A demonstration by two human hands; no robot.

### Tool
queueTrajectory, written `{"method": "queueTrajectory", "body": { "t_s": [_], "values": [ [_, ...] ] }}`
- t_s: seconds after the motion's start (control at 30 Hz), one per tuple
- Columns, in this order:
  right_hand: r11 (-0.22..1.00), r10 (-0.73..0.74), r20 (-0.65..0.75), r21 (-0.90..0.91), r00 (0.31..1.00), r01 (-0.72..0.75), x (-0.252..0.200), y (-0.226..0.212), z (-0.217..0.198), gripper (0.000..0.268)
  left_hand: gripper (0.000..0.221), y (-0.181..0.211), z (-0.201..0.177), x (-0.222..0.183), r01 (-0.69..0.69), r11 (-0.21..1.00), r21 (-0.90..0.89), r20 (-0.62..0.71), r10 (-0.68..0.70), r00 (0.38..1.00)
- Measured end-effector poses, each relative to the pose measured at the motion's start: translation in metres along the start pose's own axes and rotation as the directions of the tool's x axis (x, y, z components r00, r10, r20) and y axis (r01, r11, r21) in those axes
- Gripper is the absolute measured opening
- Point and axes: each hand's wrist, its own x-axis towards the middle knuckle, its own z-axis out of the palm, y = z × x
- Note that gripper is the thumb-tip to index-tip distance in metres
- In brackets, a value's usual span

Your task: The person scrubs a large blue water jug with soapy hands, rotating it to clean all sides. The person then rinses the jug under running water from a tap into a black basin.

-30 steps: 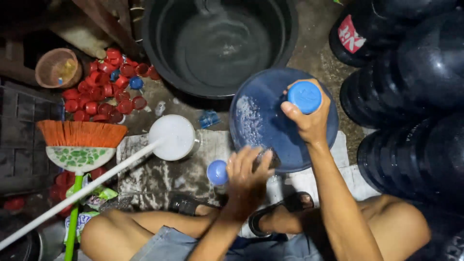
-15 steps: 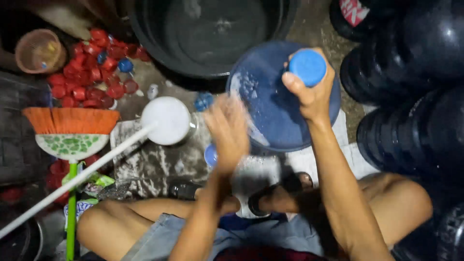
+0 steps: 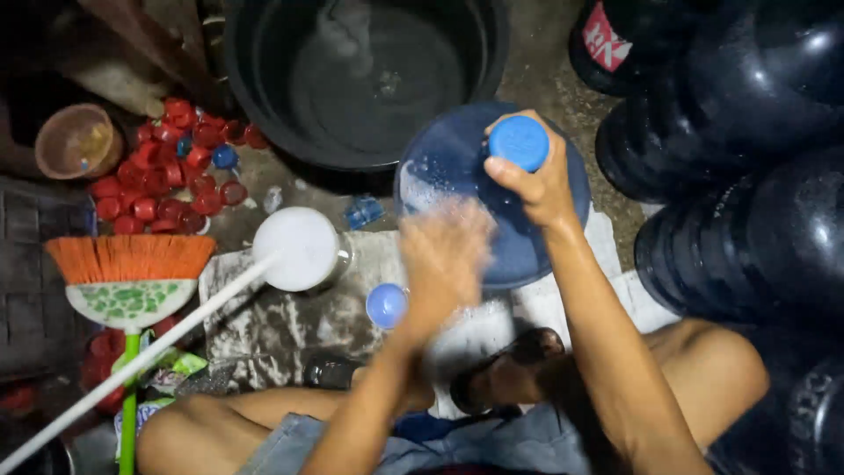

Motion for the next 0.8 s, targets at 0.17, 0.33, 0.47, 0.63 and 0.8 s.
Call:
{"method": "queueTrajectory", "body": {
  "t_s": [0.17,0.33,0.47,0.63,0.8],
  "values": [
    [1.0,-0.005,-0.021,0.01,1.0,0.005,0.003,-0.003,0.001,0.047,0.041,-0.057,0.025,-0.002,-0.221,0.913,0.342,-0.162,0.289,0.943],
    [1.0,-0.021,-0.126,-0.008,0.992,0.02,0.0,0.006,0.013,0.042,0.048,0.002,-0.009,-0.006,0.111,0.99,0.09,-0.284,-0.081,0.955],
    [0.989,-0.052,-0.371,-0.146,0.927,-0.003,-0.012,0.009,0.028,0.042,0.047,-0.029,-0.009,-0.013,0.027,0.967,0.255,-0.096,-0.002,0.995],
    [0.987,0.039,-0.443,-0.123,0.896,-0.103,-0.015,-0.03,0.032,0.056,0.048,-0.06,-0.044,0.023,0.101,0.983,0.156,-0.168,-0.074,0.983],
    [0.98,-0.123,0.082,0.165,0.989,0.108,0.006,-0.027,0.017,0.041,0.039,0.0,-0.024,-0.013,-0.128,0.989,0.068,-0.011,0.129,0.992]
  ]
}}
